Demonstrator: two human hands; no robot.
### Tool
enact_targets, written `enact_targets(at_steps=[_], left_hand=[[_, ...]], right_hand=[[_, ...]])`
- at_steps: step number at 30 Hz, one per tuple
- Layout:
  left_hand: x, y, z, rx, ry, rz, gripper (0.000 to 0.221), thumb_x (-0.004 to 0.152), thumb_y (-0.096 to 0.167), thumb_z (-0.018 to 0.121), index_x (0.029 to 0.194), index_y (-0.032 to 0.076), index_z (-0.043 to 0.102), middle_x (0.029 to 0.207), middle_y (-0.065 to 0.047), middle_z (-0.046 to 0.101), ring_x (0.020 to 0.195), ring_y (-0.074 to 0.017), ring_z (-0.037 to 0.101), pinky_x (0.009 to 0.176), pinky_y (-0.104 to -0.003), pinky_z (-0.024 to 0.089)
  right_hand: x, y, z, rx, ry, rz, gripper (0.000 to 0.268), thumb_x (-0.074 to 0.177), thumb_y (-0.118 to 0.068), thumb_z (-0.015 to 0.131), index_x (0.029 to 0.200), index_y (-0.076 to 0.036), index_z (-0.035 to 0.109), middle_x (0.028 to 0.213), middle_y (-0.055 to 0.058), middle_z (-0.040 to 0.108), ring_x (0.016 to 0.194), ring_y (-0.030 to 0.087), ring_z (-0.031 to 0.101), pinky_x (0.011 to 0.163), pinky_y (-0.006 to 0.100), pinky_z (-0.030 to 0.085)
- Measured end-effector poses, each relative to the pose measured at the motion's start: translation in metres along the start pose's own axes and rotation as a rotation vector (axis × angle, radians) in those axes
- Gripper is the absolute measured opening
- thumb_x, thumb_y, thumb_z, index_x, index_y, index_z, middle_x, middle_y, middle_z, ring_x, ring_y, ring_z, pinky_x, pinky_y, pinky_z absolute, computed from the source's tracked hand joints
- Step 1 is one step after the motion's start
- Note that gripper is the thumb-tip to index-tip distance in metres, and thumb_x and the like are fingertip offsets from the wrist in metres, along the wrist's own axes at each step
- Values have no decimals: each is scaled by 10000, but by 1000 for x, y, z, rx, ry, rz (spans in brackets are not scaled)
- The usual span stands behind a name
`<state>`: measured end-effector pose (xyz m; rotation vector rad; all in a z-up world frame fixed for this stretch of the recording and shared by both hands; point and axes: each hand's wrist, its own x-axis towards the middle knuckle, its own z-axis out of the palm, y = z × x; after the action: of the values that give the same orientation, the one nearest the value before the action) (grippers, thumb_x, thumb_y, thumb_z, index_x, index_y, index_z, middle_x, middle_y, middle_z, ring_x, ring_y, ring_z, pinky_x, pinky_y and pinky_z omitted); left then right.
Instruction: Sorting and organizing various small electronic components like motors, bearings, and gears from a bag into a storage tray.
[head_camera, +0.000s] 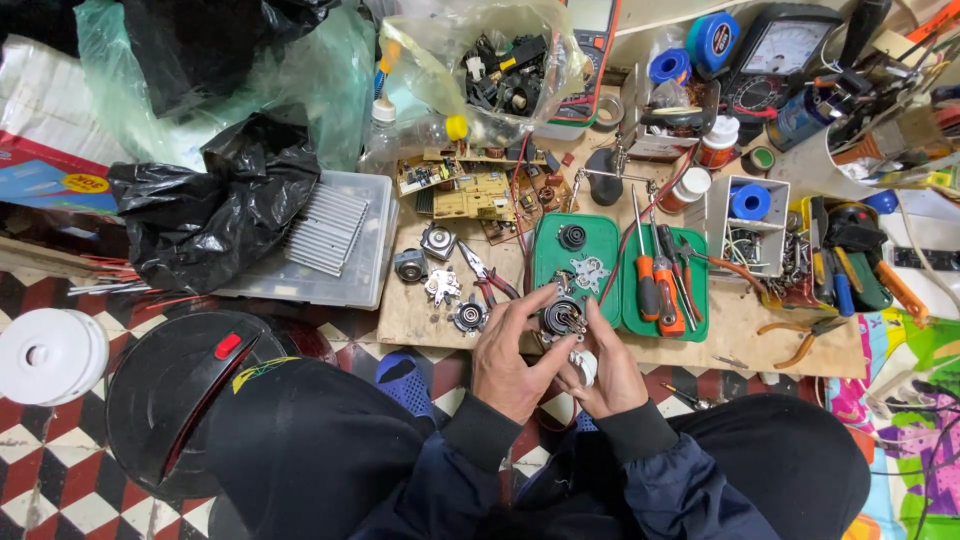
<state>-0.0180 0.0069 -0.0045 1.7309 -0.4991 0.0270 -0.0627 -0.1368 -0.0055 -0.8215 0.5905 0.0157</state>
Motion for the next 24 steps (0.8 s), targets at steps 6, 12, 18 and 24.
enact_targets(at_steps=[6,12,18,24], left_hand=[[-4,-5,4,-20,-19,-15,690,899,151,918,1535,163,651,1380,-113,796,1293,-268,686,1041,-353,593],[-5,-4,5,-48,-21,-22,664,918,140,898,1534,171,653,1405,-96,790,1269,-247,702,1004,-311,614],[-7,-9,6,-43,-21,5,682,915,137,904,1545,162,645,1414,-111,783,1267,-260,707,985,-316,629],[-8,-14,8,-9,-11,17,710,896,149,921,1550,166,645,1381,-108,789,1210,-256,715,962,-327,639]], right_hand=[[14,18,-27,22,-35,-22,706,1163,-575,559,885,71,624,428,195,495,254,223,404,263,233,308],[2,6,-8,67,51,-66,512,1151,-490,618,929,-36,538,469,177,470,277,274,450,224,267,319],[-5,3,4,99,90,-84,491,1132,-475,655,892,-83,482,480,123,446,267,257,451,218,259,305],[13,24,-30,87,23,-28,582,1171,-508,574,869,-10,557,420,168,422,256,268,373,270,250,245]])
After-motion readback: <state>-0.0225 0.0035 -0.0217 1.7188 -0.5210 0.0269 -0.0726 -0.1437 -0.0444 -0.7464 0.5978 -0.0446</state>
